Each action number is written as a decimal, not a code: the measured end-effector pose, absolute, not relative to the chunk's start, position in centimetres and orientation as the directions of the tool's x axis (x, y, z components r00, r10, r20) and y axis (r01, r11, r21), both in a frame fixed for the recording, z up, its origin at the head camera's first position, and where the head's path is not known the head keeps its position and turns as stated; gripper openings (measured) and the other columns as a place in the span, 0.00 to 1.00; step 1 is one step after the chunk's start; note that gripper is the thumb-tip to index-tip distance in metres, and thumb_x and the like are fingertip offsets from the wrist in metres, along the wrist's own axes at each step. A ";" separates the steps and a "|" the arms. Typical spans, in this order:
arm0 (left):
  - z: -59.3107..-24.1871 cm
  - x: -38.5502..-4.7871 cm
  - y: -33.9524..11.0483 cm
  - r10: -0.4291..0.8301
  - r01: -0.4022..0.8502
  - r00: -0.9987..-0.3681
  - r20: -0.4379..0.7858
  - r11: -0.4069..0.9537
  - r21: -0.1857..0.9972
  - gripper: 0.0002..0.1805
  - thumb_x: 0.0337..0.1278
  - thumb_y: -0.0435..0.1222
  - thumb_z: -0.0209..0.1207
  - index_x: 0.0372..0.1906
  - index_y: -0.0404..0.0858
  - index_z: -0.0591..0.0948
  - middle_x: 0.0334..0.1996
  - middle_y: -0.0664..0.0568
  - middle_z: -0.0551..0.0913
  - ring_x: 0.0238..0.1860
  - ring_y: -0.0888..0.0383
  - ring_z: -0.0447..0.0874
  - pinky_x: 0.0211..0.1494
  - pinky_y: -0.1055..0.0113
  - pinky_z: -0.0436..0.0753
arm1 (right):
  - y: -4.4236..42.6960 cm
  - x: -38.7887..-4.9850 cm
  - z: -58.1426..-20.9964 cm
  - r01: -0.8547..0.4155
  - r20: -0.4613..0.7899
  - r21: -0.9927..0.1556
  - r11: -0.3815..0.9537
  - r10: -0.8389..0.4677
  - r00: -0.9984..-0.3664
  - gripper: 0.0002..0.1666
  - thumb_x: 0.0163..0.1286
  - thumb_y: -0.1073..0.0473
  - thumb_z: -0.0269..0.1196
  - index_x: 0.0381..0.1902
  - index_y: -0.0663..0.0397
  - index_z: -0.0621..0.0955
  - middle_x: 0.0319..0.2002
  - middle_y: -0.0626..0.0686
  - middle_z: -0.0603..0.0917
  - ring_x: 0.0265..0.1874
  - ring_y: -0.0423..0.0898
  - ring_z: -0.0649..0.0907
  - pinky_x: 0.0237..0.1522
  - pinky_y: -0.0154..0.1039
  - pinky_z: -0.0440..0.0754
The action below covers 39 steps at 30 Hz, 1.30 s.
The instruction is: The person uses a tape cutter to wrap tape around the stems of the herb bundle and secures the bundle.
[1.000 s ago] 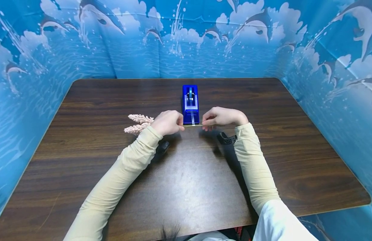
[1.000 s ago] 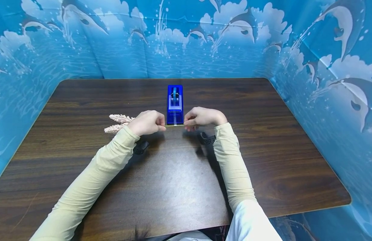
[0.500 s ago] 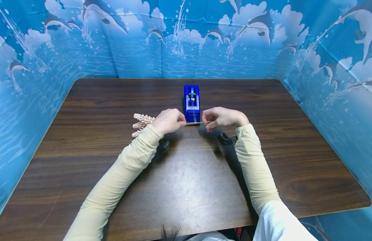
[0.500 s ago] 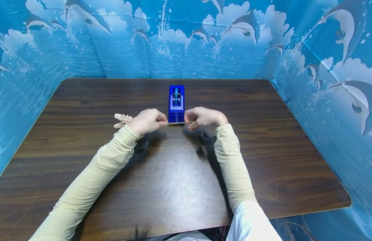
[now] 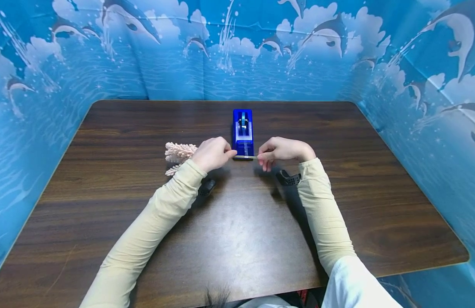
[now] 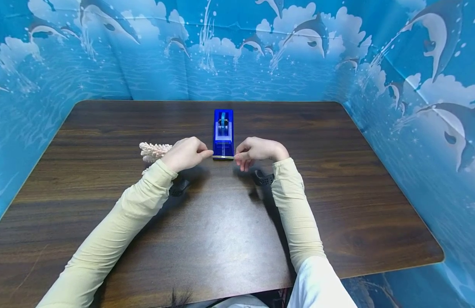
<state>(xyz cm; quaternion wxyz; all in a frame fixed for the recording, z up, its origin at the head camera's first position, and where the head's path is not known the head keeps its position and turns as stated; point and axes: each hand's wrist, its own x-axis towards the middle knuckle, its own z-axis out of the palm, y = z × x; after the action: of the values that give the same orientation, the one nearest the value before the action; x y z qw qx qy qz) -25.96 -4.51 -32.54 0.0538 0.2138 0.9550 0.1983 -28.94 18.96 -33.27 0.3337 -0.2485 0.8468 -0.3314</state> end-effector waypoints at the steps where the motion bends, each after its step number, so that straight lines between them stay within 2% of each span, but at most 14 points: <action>1: -32.6 -26.0 -4.5 0.424 0.386 -0.905 -0.009 0.833 0.397 0.19 0.64 0.42 0.59 0.17 0.40 0.81 0.17 0.55 0.77 0.25 0.55 0.76 0.36 0.59 0.76 | 18.9 -29.0 -33.2 -0.206 -0.396 -0.723 0.659 -0.641 -0.658 0.15 0.75 0.61 0.52 0.34 0.67 0.80 0.29 0.55 0.85 0.30 0.46 0.86 0.42 0.51 0.84; 4: -32.7 -26.0 -4.6 0.407 0.378 -0.913 0.006 0.844 0.380 0.18 0.64 0.40 0.57 0.18 0.39 0.81 0.20 0.51 0.81 0.30 0.51 0.81 0.41 0.55 0.79 | 18.7 -29.0 -33.0 -0.236 -0.375 -0.710 0.663 -0.640 -0.671 0.14 0.74 0.61 0.54 0.34 0.66 0.80 0.29 0.56 0.86 0.30 0.46 0.86 0.43 0.52 0.83; 7: -32.8 -26.0 -4.6 0.406 0.386 -0.913 0.022 0.847 0.367 0.12 0.62 0.39 0.59 0.26 0.38 0.85 0.29 0.48 0.87 0.37 0.48 0.85 0.47 0.53 0.80 | 18.7 -29.0 -33.0 -0.245 -0.353 -0.699 0.671 -0.623 -0.698 0.13 0.72 0.60 0.57 0.36 0.66 0.81 0.30 0.56 0.87 0.31 0.47 0.86 0.44 0.52 0.83; 14: -32.7 -25.9 -4.6 0.424 0.400 -0.906 0.015 0.842 0.363 0.11 0.61 0.39 0.60 0.28 0.36 0.83 0.31 0.47 0.87 0.39 0.47 0.85 0.48 0.53 0.79 | 18.8 -28.9 -33.0 -0.224 -0.365 -0.700 0.678 -0.609 -0.704 0.20 0.77 0.56 0.51 0.38 0.70 0.80 0.29 0.57 0.86 0.31 0.48 0.86 0.44 0.52 0.83; 20: -32.8 -26.0 -4.5 0.428 0.396 -0.904 -0.005 0.840 0.372 0.10 0.62 0.39 0.60 0.30 0.36 0.83 0.34 0.46 0.87 0.41 0.46 0.85 0.49 0.53 0.79 | 18.8 -28.9 -32.9 -0.221 -0.361 -0.690 0.690 -0.593 -0.720 0.16 0.75 0.60 0.53 0.36 0.69 0.80 0.28 0.58 0.86 0.29 0.48 0.86 0.43 0.53 0.83; 26: -33.0 -26.0 -4.6 0.444 0.414 -0.896 0.000 0.834 0.365 0.07 0.58 0.37 0.61 0.31 0.37 0.81 0.33 0.45 0.84 0.41 0.44 0.82 0.49 0.53 0.78 | 18.9 -28.9 -32.9 -0.247 -0.334 -0.665 0.704 -0.577 -0.745 0.15 0.72 0.58 0.57 0.36 0.68 0.81 0.28 0.57 0.86 0.30 0.48 0.86 0.44 0.52 0.82; 32: -33.1 -26.1 -4.6 0.429 0.389 -0.903 -0.018 0.835 0.389 0.06 0.57 0.36 0.61 0.30 0.38 0.79 0.32 0.46 0.84 0.39 0.47 0.83 0.48 0.54 0.79 | 18.9 -29.0 -32.9 -0.232 -0.355 -0.665 0.710 -0.573 -0.738 0.20 0.77 0.56 0.49 0.37 0.68 0.80 0.29 0.57 0.86 0.31 0.47 0.86 0.44 0.52 0.82; 39: -33.1 -26.2 -4.4 0.428 0.394 -0.904 0.007 0.825 0.405 0.05 0.58 0.35 0.61 0.31 0.38 0.78 0.29 0.48 0.82 0.36 0.49 0.81 0.45 0.54 0.78 | 18.9 -29.0 -33.0 -0.192 -0.347 -0.688 0.700 -0.550 -0.760 0.15 0.75 0.60 0.53 0.39 0.70 0.78 0.29 0.56 0.86 0.29 0.46 0.86 0.43 0.53 0.82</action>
<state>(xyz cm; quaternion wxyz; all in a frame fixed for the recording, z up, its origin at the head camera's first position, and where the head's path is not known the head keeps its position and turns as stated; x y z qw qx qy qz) -26.20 -4.41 -33.12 0.0419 0.2155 0.9543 0.2026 -29.00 18.87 -32.97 0.2749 -0.2108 0.8800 -0.3248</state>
